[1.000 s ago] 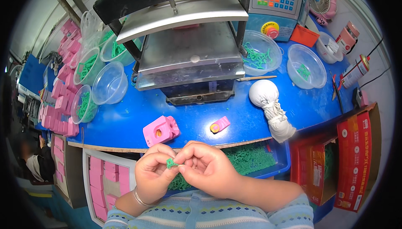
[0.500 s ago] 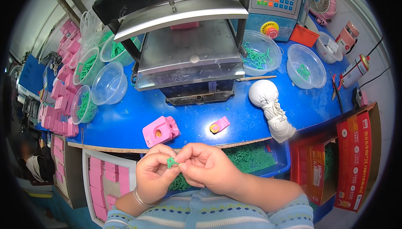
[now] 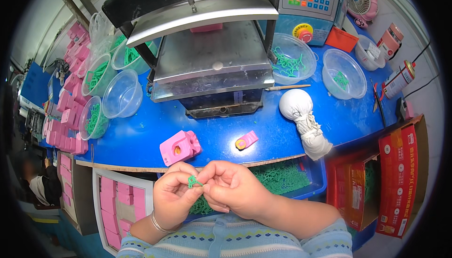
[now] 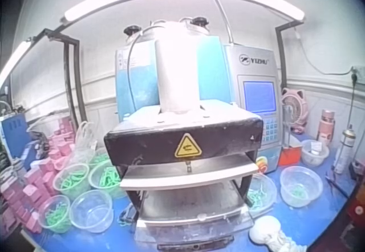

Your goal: The recorder is assembling small electronics or plastic components by inserting pieces into a pink mold or housing and then placing them in a machine for processing.

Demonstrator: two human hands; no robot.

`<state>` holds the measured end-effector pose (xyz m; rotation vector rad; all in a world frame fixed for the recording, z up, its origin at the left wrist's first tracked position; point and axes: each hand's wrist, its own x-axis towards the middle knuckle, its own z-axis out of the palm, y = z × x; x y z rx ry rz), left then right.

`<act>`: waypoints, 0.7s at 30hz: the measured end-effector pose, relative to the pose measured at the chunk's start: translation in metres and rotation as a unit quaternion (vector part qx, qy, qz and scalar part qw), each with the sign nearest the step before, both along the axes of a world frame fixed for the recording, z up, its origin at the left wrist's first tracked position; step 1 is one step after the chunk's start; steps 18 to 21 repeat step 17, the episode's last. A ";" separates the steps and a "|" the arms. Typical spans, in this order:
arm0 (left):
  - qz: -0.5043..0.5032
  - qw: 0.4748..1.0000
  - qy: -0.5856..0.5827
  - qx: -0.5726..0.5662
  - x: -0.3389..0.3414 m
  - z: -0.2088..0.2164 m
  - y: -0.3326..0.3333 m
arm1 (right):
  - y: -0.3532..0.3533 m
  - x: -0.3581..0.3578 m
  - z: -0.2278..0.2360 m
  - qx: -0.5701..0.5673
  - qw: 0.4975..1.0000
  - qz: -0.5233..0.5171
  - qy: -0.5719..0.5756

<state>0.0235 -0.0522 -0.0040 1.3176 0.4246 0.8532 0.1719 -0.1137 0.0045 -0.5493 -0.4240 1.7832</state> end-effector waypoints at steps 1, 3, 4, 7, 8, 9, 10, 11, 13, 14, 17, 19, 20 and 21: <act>0.001 1.000 -0.001 -0.002 0.000 0.000 0.000 | 0.000 0.000 0.000 -0.004 1.000 -0.001 -0.001; -0.001 1.000 0.001 -0.002 0.000 0.000 0.000 | 0.000 -0.001 0.000 -0.009 1.000 -0.002 -0.002; -0.003 1.000 0.002 -0.001 0.000 0.000 0.000 | 0.000 -0.001 -0.001 -0.008 1.000 -0.003 0.000; 0.003 1.000 0.012 0.003 -0.001 -0.001 0.000 | 0.000 -0.001 -0.002 -0.004 1.000 -0.004 -0.002; 0.003 1.000 0.012 0.003 -0.001 -0.001 -0.001 | 0.000 -0.001 -0.002 -0.002 1.000 -0.004 -0.006; 0.007 1.000 0.018 0.015 0.000 -0.001 -0.001 | 0.000 -0.001 -0.002 -0.002 1.000 -0.005 -0.006; 0.011 0.999 0.025 0.026 0.000 -0.001 -0.001 | 0.000 -0.002 -0.002 -0.004 1.000 -0.010 -0.009; 0.010 0.999 0.025 0.026 0.000 -0.001 -0.001 | 0.000 -0.002 -0.002 -0.005 1.000 -0.015 -0.012; 0.013 0.999 0.025 0.031 0.000 -0.002 -0.001 | 0.000 -0.002 -0.002 -0.002 1.000 -0.013 -0.007; 0.013 0.999 0.025 0.031 0.000 -0.002 -0.001 | 0.000 -0.002 -0.002 0.001 1.000 -0.011 -0.001; 0.012 0.999 0.021 0.027 0.000 -0.002 -0.001 | 0.000 -0.002 -0.002 -0.010 1.000 -0.015 -0.003; 0.012 0.999 0.021 0.027 0.000 -0.002 -0.001 | 0.000 -0.002 -0.002 -0.010 1.000 -0.015 -0.003; 0.012 0.999 0.021 0.027 0.000 -0.002 -0.001 | 0.000 -0.002 -0.002 -0.010 1.000 -0.015 -0.003; 0.012 0.999 0.021 0.027 0.000 -0.002 -0.001 | 0.000 -0.002 -0.002 -0.010 1.000 -0.015 -0.003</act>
